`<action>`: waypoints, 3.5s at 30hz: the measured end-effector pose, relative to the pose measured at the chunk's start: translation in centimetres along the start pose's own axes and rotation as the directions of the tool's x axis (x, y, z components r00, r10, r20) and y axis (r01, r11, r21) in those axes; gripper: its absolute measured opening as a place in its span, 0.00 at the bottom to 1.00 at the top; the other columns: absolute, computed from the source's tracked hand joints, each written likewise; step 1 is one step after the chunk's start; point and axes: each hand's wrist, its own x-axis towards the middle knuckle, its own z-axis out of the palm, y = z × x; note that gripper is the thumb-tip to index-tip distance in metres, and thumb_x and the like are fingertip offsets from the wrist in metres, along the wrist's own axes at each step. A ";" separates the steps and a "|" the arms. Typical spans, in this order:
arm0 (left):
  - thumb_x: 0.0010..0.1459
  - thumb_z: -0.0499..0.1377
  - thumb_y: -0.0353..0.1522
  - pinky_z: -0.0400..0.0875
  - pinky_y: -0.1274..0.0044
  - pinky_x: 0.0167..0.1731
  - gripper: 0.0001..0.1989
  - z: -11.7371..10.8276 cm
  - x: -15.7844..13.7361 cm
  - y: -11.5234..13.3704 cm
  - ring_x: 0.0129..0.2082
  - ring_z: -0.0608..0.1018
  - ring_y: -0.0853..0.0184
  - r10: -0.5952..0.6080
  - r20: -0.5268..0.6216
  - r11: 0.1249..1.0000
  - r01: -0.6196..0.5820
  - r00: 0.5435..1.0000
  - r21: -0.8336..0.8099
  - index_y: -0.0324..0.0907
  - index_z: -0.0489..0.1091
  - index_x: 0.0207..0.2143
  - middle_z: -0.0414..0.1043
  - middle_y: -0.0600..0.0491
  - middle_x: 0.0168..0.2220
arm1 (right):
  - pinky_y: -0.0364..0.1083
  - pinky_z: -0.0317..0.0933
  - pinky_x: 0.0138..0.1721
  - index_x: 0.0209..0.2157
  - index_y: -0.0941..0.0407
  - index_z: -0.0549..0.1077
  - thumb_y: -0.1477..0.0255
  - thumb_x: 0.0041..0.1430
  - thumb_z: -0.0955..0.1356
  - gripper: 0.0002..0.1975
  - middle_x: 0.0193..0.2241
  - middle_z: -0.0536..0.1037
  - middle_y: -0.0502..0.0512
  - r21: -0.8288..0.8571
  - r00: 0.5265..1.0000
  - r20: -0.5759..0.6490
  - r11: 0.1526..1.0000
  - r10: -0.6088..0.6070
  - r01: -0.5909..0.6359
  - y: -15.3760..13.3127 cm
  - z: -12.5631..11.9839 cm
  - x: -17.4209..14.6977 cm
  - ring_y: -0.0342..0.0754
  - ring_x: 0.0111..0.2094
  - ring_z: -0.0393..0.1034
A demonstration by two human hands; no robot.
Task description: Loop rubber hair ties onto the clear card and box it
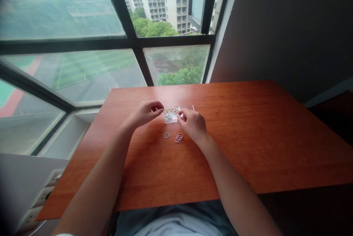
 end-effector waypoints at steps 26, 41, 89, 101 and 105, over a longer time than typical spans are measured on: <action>0.55 0.56 0.32 0.65 0.81 0.27 0.10 0.3 -0.1 0.5 0.28 0.74 0.70 -0.059 0.032 0.998 0.058 0.998 0.021 0.39 0.75 0.34 0.76 0.51 0.29 | 0.43 0.49 0.29 0.33 0.53 0.74 0.67 0.62 0.63 0.09 0.33 0.80 0.52 -0.153 0.854 0.455 0.923 -0.250 0.352 -1.9 1.7 -1.7 0.46 0.33 0.71; 0.55 0.56 0.33 0.65 0.80 0.27 0.09 0.3 -0.1 0.8 0.27 0.73 0.70 -0.028 0.046 0.998 0.031 0.999 -0.056 0.38 0.75 0.34 0.75 0.52 0.29 | 0.43 0.49 0.28 0.32 0.52 0.74 0.68 0.59 0.65 0.06 0.32 0.80 0.51 -0.193 0.877 0.437 0.931 -0.201 0.309 -1.8 1.6 -1.4 0.47 0.32 0.72; 0.54 0.56 0.34 0.62 0.80 0.25 0.09 0.6 -0.1 1.0 0.26 0.71 0.70 -0.072 0.052 0.997 0.073 0.996 -0.013 0.38 0.75 0.30 0.75 0.51 0.28 | 0.41 0.55 0.32 0.33 0.54 0.76 0.67 0.60 0.64 0.09 0.24 0.76 0.50 -0.067 0.997 -0.054 0.996 -0.057 0.053 -0.3 -0.2 -0.1 0.44 0.26 0.67; 0.54 0.56 0.34 0.63 0.80 0.26 0.10 0.7 -0.1 1.1 0.26 0.72 0.70 -0.067 0.046 0.998 0.068 0.997 -0.002 0.39 0.75 0.32 0.76 0.51 0.30 | 0.42 0.54 0.31 0.35 0.52 0.77 0.67 0.59 0.65 0.09 0.25 0.77 0.49 -0.086 0.999 -0.002 0.996 -0.034 0.034 -0.1 -0.3 0.0 0.44 0.27 0.68; 0.54 0.56 0.34 0.63 0.80 0.26 0.10 0.7 -0.1 1.1 0.26 0.72 0.70 -0.069 0.052 0.997 0.070 0.996 -0.015 0.39 0.75 0.32 0.76 0.52 0.29 | 0.42 0.54 0.31 0.35 0.52 0.77 0.68 0.57 0.66 0.08 0.25 0.77 0.49 -0.080 0.998 0.046 0.996 -0.033 0.037 0.0 -0.4 0.2 0.44 0.28 0.69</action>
